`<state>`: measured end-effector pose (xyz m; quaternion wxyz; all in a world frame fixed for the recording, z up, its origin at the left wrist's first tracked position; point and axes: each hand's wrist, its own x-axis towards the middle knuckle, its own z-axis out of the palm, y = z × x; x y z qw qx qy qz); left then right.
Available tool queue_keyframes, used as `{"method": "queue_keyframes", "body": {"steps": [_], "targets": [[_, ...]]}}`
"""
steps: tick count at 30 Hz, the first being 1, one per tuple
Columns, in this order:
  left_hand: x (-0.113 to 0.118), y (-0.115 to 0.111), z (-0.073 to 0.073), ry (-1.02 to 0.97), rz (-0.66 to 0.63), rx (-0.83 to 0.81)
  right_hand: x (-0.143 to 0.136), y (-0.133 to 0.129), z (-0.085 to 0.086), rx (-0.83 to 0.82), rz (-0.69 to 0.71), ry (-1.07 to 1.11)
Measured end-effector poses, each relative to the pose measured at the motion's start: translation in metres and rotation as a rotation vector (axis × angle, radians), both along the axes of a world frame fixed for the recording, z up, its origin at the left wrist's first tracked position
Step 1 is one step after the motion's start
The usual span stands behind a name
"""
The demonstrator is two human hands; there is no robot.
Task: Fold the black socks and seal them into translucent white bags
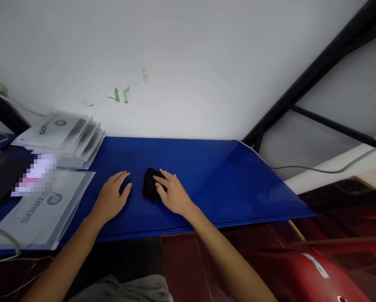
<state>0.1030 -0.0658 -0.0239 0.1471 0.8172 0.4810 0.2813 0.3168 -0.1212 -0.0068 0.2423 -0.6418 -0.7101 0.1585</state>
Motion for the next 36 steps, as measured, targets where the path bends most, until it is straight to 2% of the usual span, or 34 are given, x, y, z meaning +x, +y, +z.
{"method": "queue_keyframes", "body": {"steps": [2,5,10,13,16,22,25,29,31,36], "targets": [[0.0,0.001,-0.001,0.004,0.0,0.002,-0.008,-0.003,0.002,-0.039,-0.083,-0.012],[-0.001,0.001,-0.002,0.007,-0.001,0.003,-0.011,-0.004,0.015,-0.101,-0.092,0.0],[-0.002,0.001,-0.002,0.002,-0.006,-0.011,0.009,-0.006,0.041,0.003,0.051,-0.008],[-0.002,0.001,0.0,-0.005,-0.006,-0.011,0.018,-0.008,0.047,0.006,0.196,-0.068],[-0.001,0.001,0.0,-0.001,-0.002,-0.016,0.016,-0.012,0.041,-0.051,0.222,-0.11],[-0.001,0.001,-0.001,-0.018,0.004,0.0,-0.012,-0.019,0.022,0.058,0.05,-0.359],[-0.001,0.001,-0.002,-0.032,0.008,-0.012,-0.023,-0.017,0.027,0.101,-0.004,-0.467],[-0.002,0.001,-0.001,-0.055,0.022,-0.028,-0.024,-0.003,0.035,0.269,-0.081,-0.429],[-0.001,0.002,-0.001,-0.066,0.03,-0.03,-0.023,0.006,0.032,0.281,-0.059,-0.377],[-0.002,0.002,-0.002,-0.083,0.039,-0.013,-0.025,0.014,0.007,0.101,0.135,-0.297]]}}
